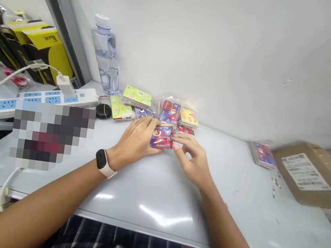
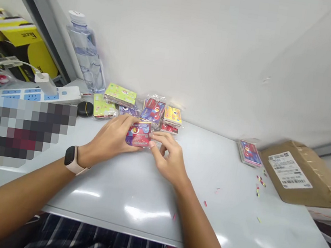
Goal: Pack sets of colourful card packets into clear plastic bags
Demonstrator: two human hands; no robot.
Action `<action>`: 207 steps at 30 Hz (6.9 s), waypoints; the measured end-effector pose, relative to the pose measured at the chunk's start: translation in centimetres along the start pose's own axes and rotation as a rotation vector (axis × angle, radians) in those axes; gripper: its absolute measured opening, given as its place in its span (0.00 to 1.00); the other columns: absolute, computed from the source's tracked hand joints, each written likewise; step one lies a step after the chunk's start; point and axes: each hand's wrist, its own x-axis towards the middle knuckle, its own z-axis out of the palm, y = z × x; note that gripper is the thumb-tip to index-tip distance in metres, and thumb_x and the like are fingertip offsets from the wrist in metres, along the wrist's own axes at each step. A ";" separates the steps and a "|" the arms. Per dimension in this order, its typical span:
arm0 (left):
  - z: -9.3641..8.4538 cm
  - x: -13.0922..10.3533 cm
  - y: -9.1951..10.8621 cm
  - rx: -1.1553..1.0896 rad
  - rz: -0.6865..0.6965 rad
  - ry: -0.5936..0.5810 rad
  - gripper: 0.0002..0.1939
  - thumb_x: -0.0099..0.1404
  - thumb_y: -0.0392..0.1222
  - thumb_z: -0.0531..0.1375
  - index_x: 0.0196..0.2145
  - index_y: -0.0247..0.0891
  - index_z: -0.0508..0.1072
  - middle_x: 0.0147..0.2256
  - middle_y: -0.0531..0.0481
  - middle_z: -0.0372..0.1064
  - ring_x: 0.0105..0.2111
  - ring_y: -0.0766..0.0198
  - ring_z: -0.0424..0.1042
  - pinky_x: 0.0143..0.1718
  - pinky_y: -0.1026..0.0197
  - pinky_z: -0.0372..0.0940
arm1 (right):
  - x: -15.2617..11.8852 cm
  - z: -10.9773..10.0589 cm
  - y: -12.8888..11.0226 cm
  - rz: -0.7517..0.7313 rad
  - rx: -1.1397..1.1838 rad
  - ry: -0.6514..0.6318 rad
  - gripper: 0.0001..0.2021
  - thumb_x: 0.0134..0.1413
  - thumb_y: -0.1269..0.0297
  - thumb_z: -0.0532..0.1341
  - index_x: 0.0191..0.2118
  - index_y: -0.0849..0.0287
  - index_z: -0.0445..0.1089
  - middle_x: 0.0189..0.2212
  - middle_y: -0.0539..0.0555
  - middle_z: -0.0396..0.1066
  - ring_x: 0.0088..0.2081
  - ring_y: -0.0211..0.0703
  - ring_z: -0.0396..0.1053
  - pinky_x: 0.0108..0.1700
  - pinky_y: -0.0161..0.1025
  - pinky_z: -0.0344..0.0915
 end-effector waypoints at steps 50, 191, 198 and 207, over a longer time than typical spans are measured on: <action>-1.1 0.2 1.6 -0.801 0.012 -0.078 0.33 0.62 0.49 0.73 0.59 0.43 0.65 0.56 0.41 0.73 0.55 0.49 0.77 0.58 0.45 0.74 | -0.1 0.5 -1.7 -0.404 -0.155 0.163 0.12 0.67 0.66 0.64 0.53 0.51 0.79 0.53 0.64 0.77 0.53 0.56 0.78 0.45 0.54 0.79; -0.6 1.1 -0.6 -1.101 -0.133 -0.160 0.19 0.60 0.47 0.75 0.28 0.38 0.68 0.51 0.39 0.77 0.55 0.50 0.77 0.57 0.45 0.72 | 0.4 -0.3 0.7 -0.030 0.271 0.059 0.07 0.61 0.60 0.73 0.37 0.53 0.77 0.51 0.59 0.80 0.55 0.53 0.78 0.57 0.53 0.76; -1.0 1.2 -0.8 -1.135 -0.116 -0.196 0.18 0.62 0.46 0.74 0.29 0.37 0.69 0.53 0.39 0.76 0.58 0.50 0.75 0.58 0.47 0.71 | 0.9 -0.2 0.8 0.069 0.453 0.058 0.19 0.55 0.55 0.76 0.48 0.52 0.73 0.53 0.59 0.79 0.56 0.53 0.77 0.54 0.50 0.78; -1.2 1.4 -2.0 -1.261 -0.084 -0.241 0.10 0.62 0.43 0.75 0.35 0.37 0.80 0.55 0.40 0.78 0.62 0.48 0.73 0.61 0.46 0.70 | 1.0 -1.9 0.1 0.345 0.452 -0.222 0.17 0.59 0.45 0.72 0.42 0.54 0.82 0.44 0.56 0.84 0.47 0.54 0.81 0.51 0.50 0.78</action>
